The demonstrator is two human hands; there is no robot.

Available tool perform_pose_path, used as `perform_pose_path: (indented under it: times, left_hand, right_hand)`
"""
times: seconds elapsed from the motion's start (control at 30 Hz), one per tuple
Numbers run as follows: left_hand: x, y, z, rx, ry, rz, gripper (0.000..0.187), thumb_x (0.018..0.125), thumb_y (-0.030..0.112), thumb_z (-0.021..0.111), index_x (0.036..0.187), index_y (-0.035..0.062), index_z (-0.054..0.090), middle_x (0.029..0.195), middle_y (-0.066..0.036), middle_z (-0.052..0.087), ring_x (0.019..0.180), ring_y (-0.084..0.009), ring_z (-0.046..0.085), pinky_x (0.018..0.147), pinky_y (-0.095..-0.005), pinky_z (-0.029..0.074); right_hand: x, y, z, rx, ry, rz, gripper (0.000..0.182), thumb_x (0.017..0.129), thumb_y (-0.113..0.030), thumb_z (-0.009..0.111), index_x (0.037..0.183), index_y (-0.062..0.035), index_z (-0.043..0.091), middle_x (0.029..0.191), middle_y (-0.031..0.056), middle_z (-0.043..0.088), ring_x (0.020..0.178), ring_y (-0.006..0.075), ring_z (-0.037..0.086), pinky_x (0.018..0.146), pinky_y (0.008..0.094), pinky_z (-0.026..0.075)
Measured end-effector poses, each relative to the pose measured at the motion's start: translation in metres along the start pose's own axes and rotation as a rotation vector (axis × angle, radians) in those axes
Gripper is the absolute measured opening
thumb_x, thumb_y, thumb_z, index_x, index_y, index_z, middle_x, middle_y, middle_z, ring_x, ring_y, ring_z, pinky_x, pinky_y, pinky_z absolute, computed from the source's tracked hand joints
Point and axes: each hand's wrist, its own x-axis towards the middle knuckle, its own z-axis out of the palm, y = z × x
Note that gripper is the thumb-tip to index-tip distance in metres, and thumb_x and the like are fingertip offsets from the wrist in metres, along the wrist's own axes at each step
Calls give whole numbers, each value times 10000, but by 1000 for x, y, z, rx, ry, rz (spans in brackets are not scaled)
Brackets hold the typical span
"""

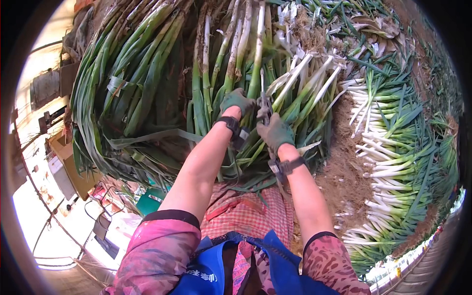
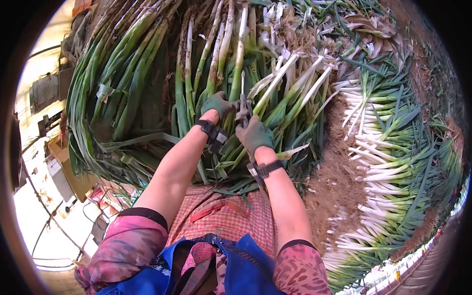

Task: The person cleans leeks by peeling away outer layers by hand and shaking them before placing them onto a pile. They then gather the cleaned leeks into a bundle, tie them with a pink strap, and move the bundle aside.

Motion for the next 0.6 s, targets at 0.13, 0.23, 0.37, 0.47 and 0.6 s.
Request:
perform_pose_path:
  times: [0.13, 0.23, 0.37, 0.47, 0.6]
  left_hand:
    - [0, -12, 25, 21, 59, 125, 543, 695, 464, 746, 1023, 41, 656, 1053, -259, 655, 1001, -377, 638, 881, -400, 494]
    - [6, -13, 32, -109, 6, 28, 580, 766, 442, 704, 1106, -19, 617, 1091, -264, 650, 1052, -367, 626, 923, -398, 473]
    - [23, -42, 43, -220, -124, 205, 625, 805, 434, 680, 1231, -15, 590, 1189, -228, 643, 1099, -345, 627, 921, -386, 483]
    - [21, -46, 39, -350, -205, 219, 589, 825, 395, 678, 1237, -16, 592, 1191, -226, 644, 1098, -321, 628, 914, -362, 483]
    - [24, -58, 52, -360, -155, 230, 525, 832, 374, 680, 1178, -17, 618, 1131, -225, 665, 1045, -321, 645, 882, -368, 491]
  right_hand:
    - [-43, 22, 6, -2, -51, 29, 463, 778, -400, 668, 1003, -7, 577, 956, 273, 666, 947, 421, 646, 836, 469, 502]
    - [-62, 37, 21, -107, -92, -46, 419, 799, -380, 646, 985, -12, 575, 894, 266, 672, 884, 423, 660, 776, 477, 518]
    - [-35, 23, 20, -45, 29, -31, 406, 807, -370, 635, 986, -9, 582, 878, 247, 682, 879, 415, 665, 780, 470, 523]
    - [0, 9, 5, 43, 38, 30, 434, 801, -378, 638, 1025, -10, 585, 945, 238, 685, 924, 415, 660, 832, 463, 514]
    - [-7, 7, 2, 4, 18, 31, 469, 800, -406, 637, 1043, -9, 580, 985, 250, 679, 963, 419, 652, 856, 462, 506]
